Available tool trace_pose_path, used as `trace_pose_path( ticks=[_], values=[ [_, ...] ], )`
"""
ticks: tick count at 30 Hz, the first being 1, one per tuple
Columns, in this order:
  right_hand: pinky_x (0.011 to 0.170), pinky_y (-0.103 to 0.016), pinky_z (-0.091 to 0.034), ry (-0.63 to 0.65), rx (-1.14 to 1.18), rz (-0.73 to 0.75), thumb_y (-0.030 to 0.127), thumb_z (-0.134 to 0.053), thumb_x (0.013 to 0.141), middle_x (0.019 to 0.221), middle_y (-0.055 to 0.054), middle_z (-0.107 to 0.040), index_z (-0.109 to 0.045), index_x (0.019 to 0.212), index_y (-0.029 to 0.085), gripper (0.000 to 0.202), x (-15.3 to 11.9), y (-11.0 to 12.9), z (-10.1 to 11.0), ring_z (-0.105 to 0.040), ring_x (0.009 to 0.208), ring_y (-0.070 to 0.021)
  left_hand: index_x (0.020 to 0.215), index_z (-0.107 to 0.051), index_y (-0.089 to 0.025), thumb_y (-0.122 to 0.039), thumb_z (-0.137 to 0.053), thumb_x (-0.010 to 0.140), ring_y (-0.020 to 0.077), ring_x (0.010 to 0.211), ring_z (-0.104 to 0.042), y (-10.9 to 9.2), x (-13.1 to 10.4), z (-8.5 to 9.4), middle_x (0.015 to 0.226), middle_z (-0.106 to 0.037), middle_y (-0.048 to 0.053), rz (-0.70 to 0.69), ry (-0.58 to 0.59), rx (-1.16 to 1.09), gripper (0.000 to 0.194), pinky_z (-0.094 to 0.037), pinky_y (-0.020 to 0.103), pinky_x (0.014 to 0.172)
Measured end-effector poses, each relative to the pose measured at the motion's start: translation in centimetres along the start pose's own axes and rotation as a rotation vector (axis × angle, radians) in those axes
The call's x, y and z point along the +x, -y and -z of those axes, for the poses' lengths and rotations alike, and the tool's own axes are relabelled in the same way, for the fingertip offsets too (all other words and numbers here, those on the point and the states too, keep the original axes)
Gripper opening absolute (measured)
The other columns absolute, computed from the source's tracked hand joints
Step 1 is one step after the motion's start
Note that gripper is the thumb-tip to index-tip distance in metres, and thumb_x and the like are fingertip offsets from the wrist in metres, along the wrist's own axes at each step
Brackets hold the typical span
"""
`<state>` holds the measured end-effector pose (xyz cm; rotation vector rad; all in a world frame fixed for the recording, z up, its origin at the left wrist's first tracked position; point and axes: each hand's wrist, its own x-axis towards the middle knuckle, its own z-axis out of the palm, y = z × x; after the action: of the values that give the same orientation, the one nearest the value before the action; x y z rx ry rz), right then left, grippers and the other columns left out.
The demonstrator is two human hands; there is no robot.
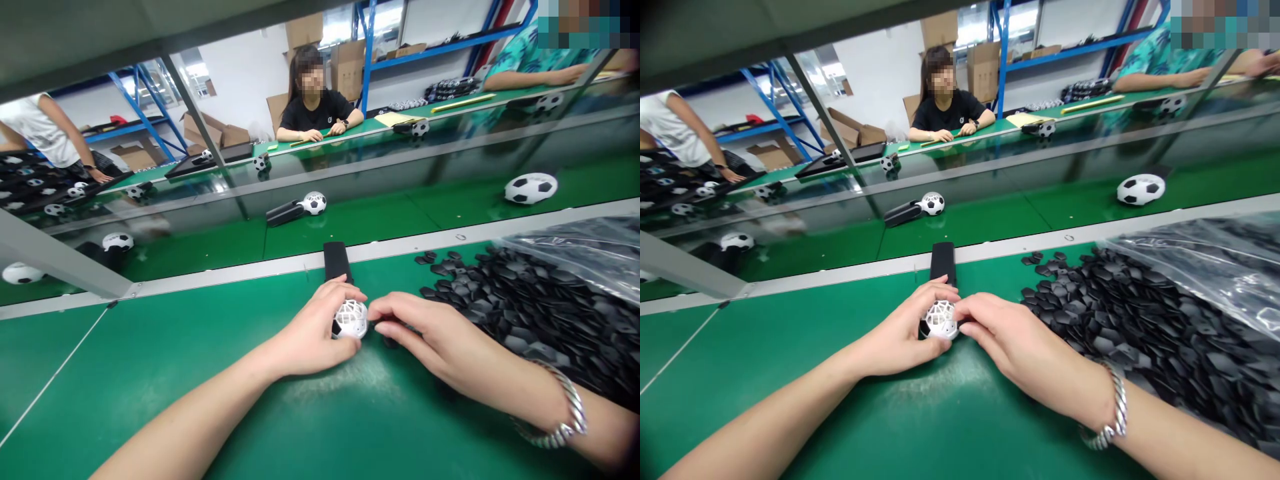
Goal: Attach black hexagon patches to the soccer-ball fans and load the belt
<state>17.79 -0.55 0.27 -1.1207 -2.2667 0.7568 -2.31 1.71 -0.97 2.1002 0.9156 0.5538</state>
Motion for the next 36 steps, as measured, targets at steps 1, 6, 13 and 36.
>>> trace_pose_path(
  ticks=[1,6,13,36],
  values=[
    [0.075,-0.026,-0.046,0.002,-0.008,0.015,0.021,-0.040,0.090,0.097,-0.002,-0.061,-0.055,0.100,0.024,0.018,0.0,0.1,-0.1,-0.057,0.088,-0.0156,0.112,-0.045,-0.022,-0.011,-0.057,0.067,0.0230,0.132,-0.023,0.0,0.0,0.0,0.122,-0.047,0.006,-0.007,-0.001,-0.003,0.048,-0.023,0.041,0.108],
    [0.067,-0.025,-0.045,0.007,-0.035,-0.029,0.022,-0.040,0.091,0.086,0.000,-0.061,-0.056,0.094,0.025,0.016,-0.2,0.0,0.0,-0.058,0.076,-0.0141,0.111,-0.046,-0.022,-0.012,-0.058,0.067,0.0258,0.132,-0.023,0.1,0.1,0.0,0.122,-0.047,0.007,-0.002,-0.002,-0.017,0.047,-0.024,0.044,0.107],
    [0.065,-0.027,-0.043,-0.046,0.099,-0.106,0.023,-0.047,0.087,0.080,-0.001,-0.059,-0.059,0.081,0.023,0.014,0.1,0.3,-0.9,-0.055,0.072,-0.0157,0.112,-0.046,-0.023,-0.012,-0.059,0.067,0.0254,0.132,-0.025,-0.3,0.0,-0.1,0.124,-0.046,0.007,-0.005,-0.028,-0.017,0.048,-0.025,0.044,0.106],
    [0.061,-0.024,-0.041,-0.018,0.227,-0.087,0.020,-0.053,0.083,0.073,0.002,-0.054,-0.053,0.073,0.020,0.010,1.3,-0.9,-1.7,-0.050,0.065,-0.0128,0.105,-0.049,-0.022,-0.010,-0.059,0.069,0.0222,0.123,-0.035,-0.4,0.0,-0.4,0.117,-0.050,0.006,-0.053,-0.054,-0.017,0.039,-0.026,0.042,0.106]
  ],
)
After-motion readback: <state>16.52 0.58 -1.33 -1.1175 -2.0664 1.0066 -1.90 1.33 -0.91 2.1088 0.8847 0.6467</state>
